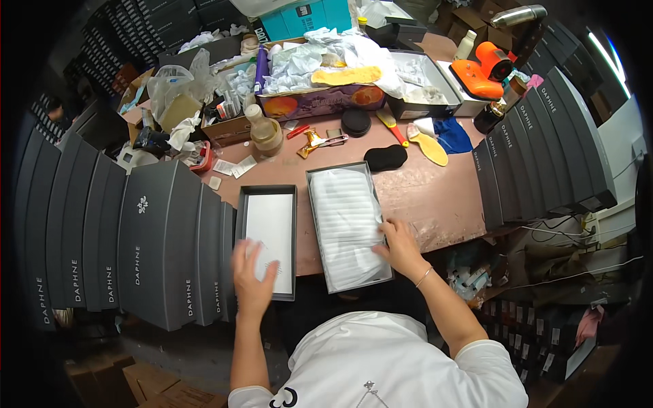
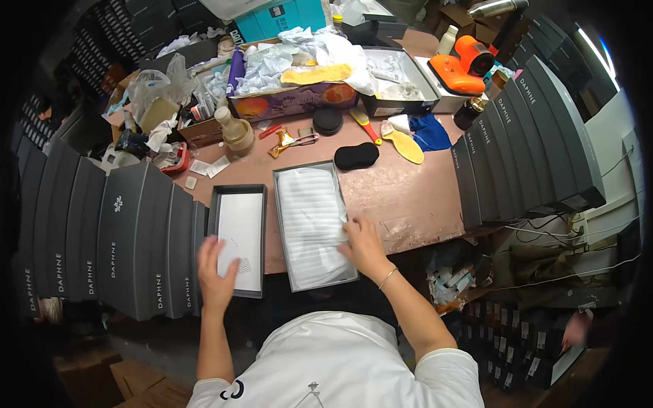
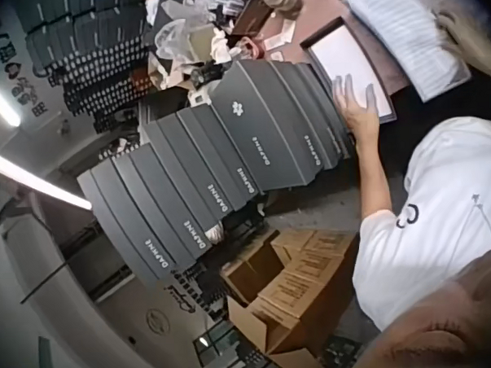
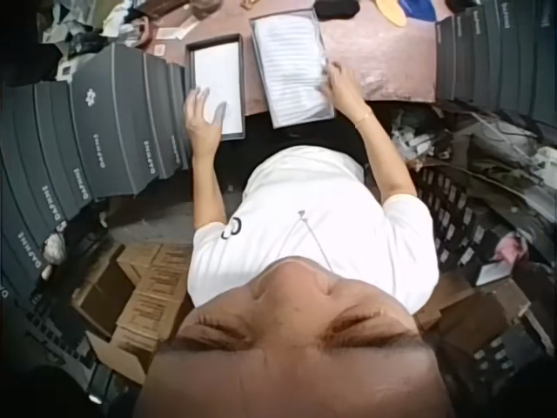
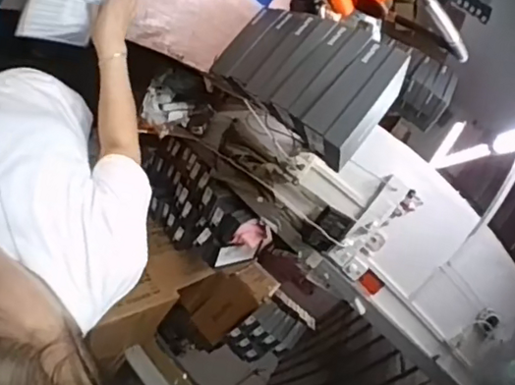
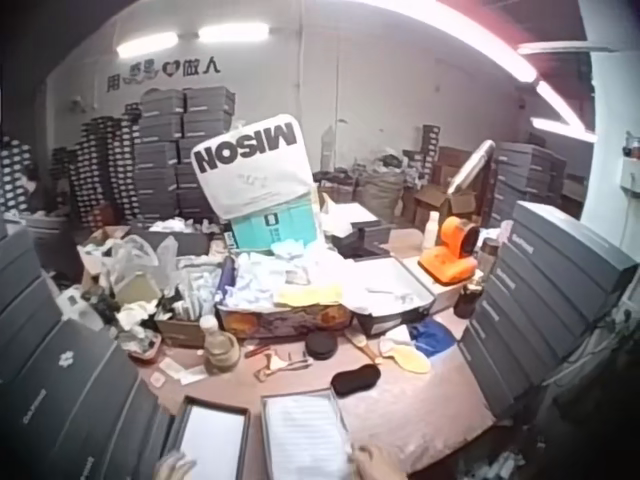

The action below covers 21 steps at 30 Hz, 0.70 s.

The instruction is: Packing black high-heeled shoes into branded boxes with protective tissue paper.

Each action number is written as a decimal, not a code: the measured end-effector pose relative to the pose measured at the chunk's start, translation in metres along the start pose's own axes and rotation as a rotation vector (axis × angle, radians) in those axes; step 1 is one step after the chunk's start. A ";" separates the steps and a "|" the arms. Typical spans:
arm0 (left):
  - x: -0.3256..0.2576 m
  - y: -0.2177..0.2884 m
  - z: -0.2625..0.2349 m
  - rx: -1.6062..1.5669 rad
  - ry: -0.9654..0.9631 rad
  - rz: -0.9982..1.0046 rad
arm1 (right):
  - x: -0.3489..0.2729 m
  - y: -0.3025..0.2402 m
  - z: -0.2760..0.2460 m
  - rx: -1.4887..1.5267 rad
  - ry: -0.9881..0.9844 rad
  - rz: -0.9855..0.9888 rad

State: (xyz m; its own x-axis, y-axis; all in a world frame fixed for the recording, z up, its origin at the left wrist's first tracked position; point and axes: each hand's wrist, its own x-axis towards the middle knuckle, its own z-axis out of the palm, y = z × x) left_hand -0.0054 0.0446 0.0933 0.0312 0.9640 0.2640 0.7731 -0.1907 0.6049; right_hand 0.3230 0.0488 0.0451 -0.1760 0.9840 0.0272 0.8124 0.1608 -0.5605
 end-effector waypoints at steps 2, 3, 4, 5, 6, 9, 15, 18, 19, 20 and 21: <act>-0.006 0.038 0.010 -0.390 -0.332 0.066 | 0.005 0.014 -0.006 0.077 0.026 0.016; -0.016 0.051 0.023 -0.524 -0.482 0.098 | 0.009 -0.005 -0.014 0.087 0.102 -0.033; -0.023 0.070 0.031 -0.555 -0.622 0.166 | 0.015 -0.026 -0.021 0.100 0.184 -0.081; -0.034 0.077 0.050 -0.591 -0.683 0.270 | 0.023 -0.048 -0.027 0.152 0.169 -0.085; -0.043 0.084 0.071 -0.553 -0.720 0.356 | 0.034 -0.072 -0.033 0.200 0.154 -0.088; -0.037 0.100 0.129 -0.683 -0.620 0.269 | 0.038 -0.163 -0.020 0.492 -0.212 -0.425; 0.011 0.017 0.126 -0.911 0.054 -0.316 | 0.024 -0.122 -0.016 0.428 -0.023 -0.212; -0.011 -0.002 0.134 -0.772 -0.095 -0.289 | 0.029 -0.056 0.034 -0.063 -0.137 -0.083; -0.014 0.007 0.130 -0.789 -0.084 -0.264 | 0.031 -0.043 0.058 -0.125 -0.122 -0.064; -0.015 0.027 0.126 -0.807 -0.063 -0.235 | 0.036 -0.036 0.071 -0.190 -0.105 -0.053; -0.017 0.045 0.122 -0.828 -0.044 -0.209 | 0.041 -0.032 0.074 -0.186 -0.114 -0.057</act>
State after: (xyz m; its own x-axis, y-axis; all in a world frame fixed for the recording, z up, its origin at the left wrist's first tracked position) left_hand 0.1059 0.0419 0.0240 -0.0228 0.9975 0.0669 0.0543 -0.0656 0.9964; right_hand 0.2485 0.0780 0.0030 -0.2780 0.9595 -0.0453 0.8858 0.2379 -0.3985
